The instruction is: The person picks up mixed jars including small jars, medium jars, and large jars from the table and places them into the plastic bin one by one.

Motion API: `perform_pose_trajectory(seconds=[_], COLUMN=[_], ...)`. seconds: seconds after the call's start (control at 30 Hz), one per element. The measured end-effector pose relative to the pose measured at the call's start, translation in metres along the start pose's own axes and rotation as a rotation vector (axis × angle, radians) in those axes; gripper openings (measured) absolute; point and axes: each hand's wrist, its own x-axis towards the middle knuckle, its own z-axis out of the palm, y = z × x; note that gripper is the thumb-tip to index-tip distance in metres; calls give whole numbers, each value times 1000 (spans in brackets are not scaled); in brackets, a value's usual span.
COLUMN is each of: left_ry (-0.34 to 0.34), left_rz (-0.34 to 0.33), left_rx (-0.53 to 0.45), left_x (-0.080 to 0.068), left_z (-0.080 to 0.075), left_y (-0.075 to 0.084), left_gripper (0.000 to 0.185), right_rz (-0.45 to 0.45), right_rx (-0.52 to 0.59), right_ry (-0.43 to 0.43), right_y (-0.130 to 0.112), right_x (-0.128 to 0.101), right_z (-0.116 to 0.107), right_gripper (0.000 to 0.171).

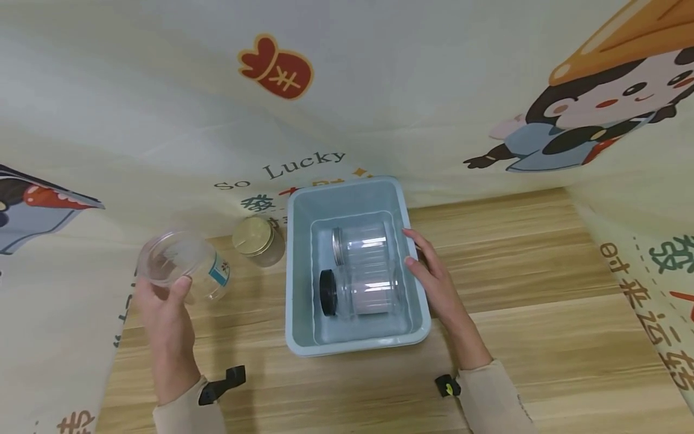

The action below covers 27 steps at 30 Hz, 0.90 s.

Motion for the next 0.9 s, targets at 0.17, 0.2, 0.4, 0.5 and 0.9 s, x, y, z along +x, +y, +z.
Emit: perform_pose_trajectory(seconds=[0.17, 0.2, 0.4, 0.5, 0.9], left_ry=[-41, -51, -103, -119, -176], left_rz=[-16, -16, -27, -42, -39], left_rx=[10, 9, 58, 138, 293], left_x=[2, 3, 5, 6, 9], left_z=[7, 8, 15, 19, 30], left_y=[0, 0, 0, 2, 5], left_gripper=[76, 76, 72, 73, 81], right_rz=[-21, -29, -55, -53, -57], right_rx=[-4, -7, -18, -10, 33], right_ry=[4, 4, 7, 7, -8], right_y=[1, 1, 1, 2, 3], right_x=[0, 0, -1, -1, 0], right_z=[0, 0, 1, 0, 0], right_gripper=[49, 49, 49, 49, 49])
